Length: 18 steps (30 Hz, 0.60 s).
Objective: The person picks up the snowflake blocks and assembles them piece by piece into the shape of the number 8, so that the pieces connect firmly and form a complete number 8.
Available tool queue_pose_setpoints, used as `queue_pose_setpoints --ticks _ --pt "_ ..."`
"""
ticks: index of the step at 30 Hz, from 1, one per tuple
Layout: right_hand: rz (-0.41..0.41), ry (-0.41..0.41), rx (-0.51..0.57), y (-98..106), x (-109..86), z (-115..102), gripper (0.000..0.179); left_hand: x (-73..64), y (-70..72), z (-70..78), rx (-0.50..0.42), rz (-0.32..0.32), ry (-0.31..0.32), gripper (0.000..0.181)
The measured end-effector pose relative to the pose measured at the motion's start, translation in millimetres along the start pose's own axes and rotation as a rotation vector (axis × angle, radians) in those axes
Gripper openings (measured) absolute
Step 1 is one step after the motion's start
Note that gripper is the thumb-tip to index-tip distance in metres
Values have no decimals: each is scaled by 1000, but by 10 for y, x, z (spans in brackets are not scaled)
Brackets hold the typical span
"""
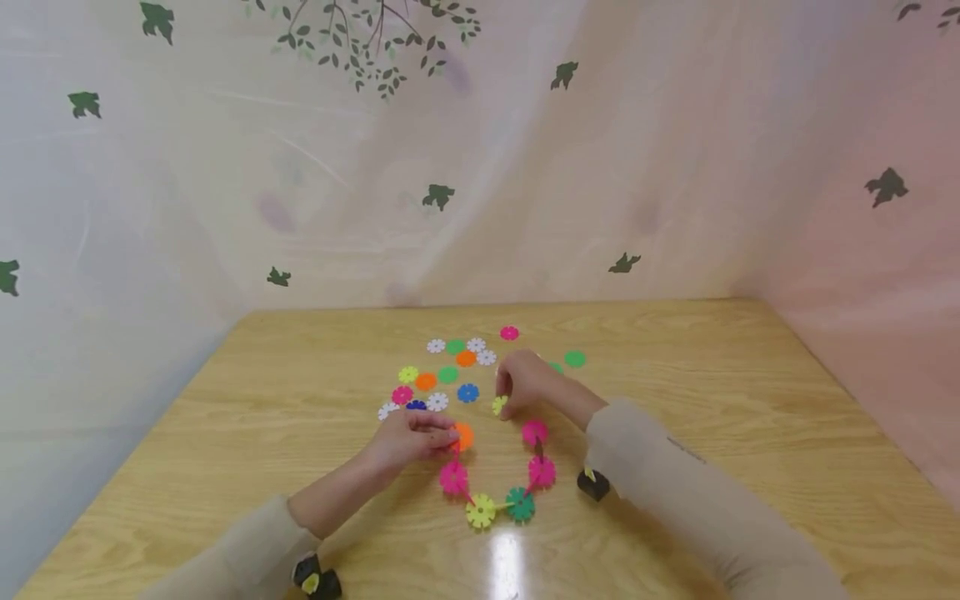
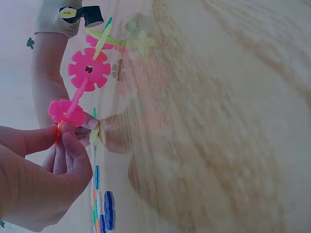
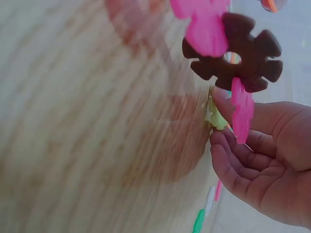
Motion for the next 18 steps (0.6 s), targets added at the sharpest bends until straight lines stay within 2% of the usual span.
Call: queue_pose_setpoints --ticks 9,18 --pt "19 45 122 -11 -113 -41 12 -3 0 1 -3 3 4 22" --pt "92 73 196 76 -263 -144 10 18 10 0 5 3 -4 22"
Point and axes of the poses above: each hand's wrist, its own x-axis towards the middle knuckle, its own y-axis out of the back of the hand, z = x × y, the point moved 7 cm from there along x, towards the middle knuckle, and after that the axes turned 13 degrees about -x, right-handed, at the moved point
